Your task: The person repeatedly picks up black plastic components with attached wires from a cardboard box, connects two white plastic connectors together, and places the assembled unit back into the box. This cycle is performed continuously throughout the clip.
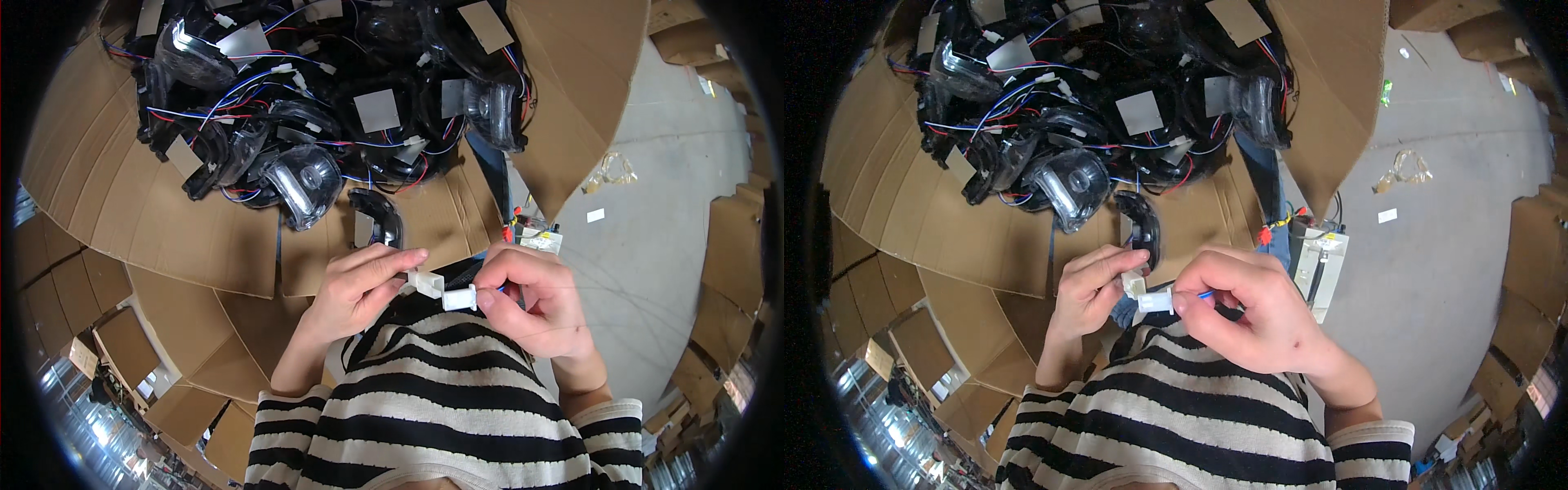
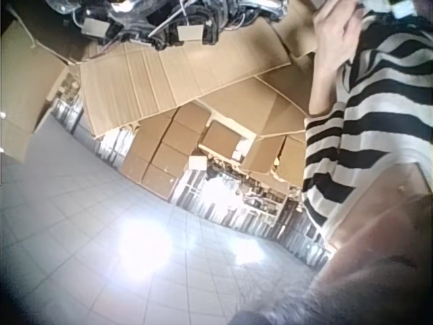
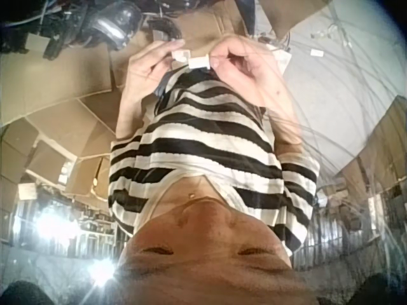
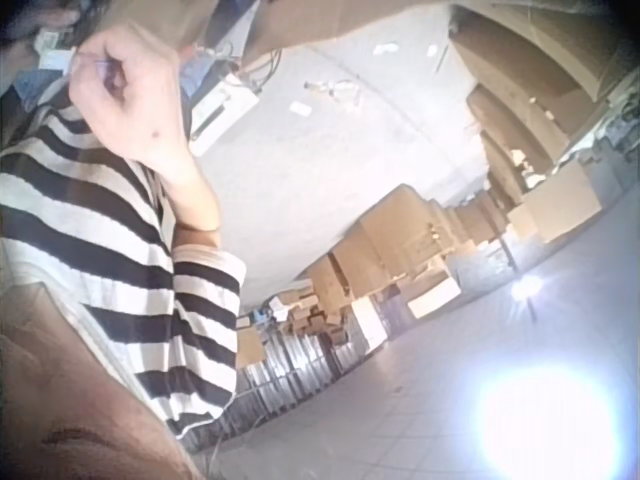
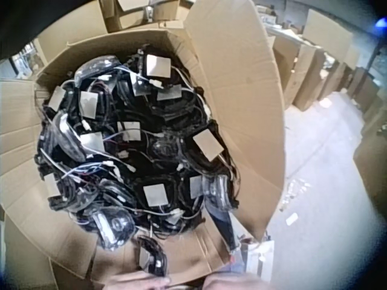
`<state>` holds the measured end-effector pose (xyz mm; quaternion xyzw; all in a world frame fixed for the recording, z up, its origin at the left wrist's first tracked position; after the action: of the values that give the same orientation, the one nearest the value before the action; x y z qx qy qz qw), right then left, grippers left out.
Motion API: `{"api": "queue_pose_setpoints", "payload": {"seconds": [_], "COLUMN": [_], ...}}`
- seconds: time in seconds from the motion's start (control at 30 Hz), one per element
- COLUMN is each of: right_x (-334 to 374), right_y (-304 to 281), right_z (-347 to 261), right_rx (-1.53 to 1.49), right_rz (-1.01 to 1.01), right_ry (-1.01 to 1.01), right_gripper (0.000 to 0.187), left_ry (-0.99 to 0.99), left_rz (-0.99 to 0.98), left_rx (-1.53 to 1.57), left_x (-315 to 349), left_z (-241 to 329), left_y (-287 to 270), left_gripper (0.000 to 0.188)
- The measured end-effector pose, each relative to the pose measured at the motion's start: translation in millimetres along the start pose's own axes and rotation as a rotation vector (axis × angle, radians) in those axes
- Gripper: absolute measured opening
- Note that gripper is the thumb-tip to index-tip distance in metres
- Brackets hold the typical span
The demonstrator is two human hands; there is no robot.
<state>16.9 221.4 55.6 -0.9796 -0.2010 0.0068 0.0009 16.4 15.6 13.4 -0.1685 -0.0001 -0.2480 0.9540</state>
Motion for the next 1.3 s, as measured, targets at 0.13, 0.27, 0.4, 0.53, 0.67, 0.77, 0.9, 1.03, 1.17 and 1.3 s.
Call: {"api": "queue_pose_setpoints", "payload": {"seconds": [0.13, 0.27, 0.4, 0.53, 0.67, 0.77, 0.9, 1.03, 1.17, 1.3], "right_x": [-1.4, -2.1, -6.2, -6.6, -6.5, 4.7, 25.1, 28.9, 32.9, 33.7], "right_y": [-0.7, -5.1, -3.3, -1.9, -4.5, -14.9, -27.7, -23.1, -19.8, -18.2], "right_z": [-3.9, 0.7, 10.1, 14.3, 11.5, 8.8, 10.9, 19.8, 23.2, 31.4], "right_rx": [0.142, 0.388, 0.457, 0.427, 0.316, 0.237, 0.219, 0.247, 0.209, 0.185], "right_rz": [-0.015, -0.023, -0.009, -0.004, 0.001, 0.055, 0.074, -0.074, -0.16, -0.176], "right_ry": [0.005, -0.069, -0.099, -0.141, -0.117, -0.087, -0.035, -0.062, -0.015, 0.001], "right_gripper": [0.003, 0.006, 0.006, 0.006, 0.005, 0.003, 0.001, 0.004, 0.006, 0.009], "left_ry": [-0.011, -0.048, -0.061, -0.058, -0.092, -0.114, 0.07, 0.091, -0.519, -0.79], "left_rz": [0.001, -0.051, -0.052, -0.09, 0.012, 0.476, 1.402, 1.895, 1.398, 1.02], "left_rx": [-0.088, -0.161, -0.211, -0.311, -0.334, -0.303, -0.279, -0.7, -1.469, -0.53], "left_x": [1.9, -0.7, -7.3, -11.1, -2.2, 50.7, 201.5, 235.5, 344.6, 322.9], "left_z": [1.5, 8.4, 7.0, 8.6, 19.9, 37.3, 56.6, 90.9, -9.9, -162.9], "left_y": [-3.0, -11.1, -11.3, -12.7, -24.9, -41.8, -156.6, -198.0, -298.9, -258.2], "left_gripper": [0.04, 0.034, 0.035, 0.035, 0.034, 0.026, 0.038, 0.028, 0.025, 0.019]}}
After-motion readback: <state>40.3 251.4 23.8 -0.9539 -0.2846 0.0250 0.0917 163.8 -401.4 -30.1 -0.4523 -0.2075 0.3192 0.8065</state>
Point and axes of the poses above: each hand's wrist, its own x-axis away from the middle knuckle, its own y-axis out of the palm, z = x × y, the point moved 1 cm from there along -x, towards the middle knuckle, and after that the axes turned 7 degrees about -y, right-handed, at the moved point
